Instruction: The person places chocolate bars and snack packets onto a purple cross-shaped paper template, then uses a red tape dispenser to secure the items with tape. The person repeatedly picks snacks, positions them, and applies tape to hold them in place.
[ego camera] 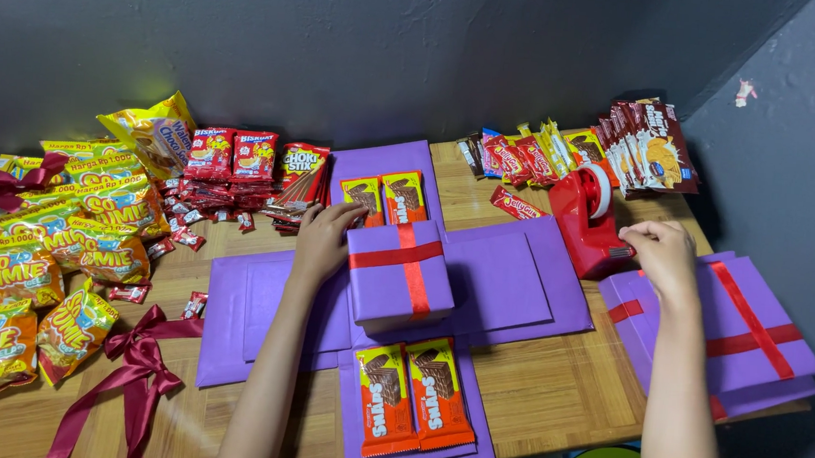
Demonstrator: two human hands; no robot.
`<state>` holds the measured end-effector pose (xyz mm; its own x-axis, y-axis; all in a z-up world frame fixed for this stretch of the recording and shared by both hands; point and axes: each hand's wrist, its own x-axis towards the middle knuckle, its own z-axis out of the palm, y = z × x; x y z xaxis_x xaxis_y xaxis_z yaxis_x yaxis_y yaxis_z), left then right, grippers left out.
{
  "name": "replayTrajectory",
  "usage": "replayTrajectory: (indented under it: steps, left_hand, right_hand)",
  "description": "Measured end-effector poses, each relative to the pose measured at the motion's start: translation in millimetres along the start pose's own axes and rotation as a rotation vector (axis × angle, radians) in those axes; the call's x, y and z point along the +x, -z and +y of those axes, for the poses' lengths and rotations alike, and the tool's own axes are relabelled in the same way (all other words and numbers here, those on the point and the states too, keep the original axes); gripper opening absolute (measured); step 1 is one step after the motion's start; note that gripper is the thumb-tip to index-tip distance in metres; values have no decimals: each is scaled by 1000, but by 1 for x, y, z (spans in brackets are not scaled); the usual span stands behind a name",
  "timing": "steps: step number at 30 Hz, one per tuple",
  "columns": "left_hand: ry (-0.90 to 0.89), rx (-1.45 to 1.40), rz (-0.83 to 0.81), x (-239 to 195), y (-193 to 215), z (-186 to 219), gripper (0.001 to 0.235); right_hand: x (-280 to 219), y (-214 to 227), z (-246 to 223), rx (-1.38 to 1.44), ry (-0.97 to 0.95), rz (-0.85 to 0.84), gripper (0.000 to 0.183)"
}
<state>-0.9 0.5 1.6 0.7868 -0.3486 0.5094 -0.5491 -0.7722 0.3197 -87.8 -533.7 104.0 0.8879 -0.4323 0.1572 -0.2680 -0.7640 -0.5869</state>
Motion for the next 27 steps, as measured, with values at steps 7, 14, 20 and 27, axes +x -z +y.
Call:
replayTrajectory:
  steps: [7, 14, 20, 27]
  left_hand:
    - [-3, -5, 9, 0, 0, 0, 44]
    - [-14, 0, 22, -1, -1, -1, 43]
    - [72, -18, -68, -1, -4, -3, 47]
    - [163, -43, -153, -2, -7, -5, 50]
  right_hand:
    - [-27, 1, 4, -186, -107, 45, 17]
    - [-46, -9, 14, -252, -89, 107, 14]
    - [-64, -12, 5, -204, 0, 174, 13]
    - [-102, 4, -52, -200, 247, 354, 11]
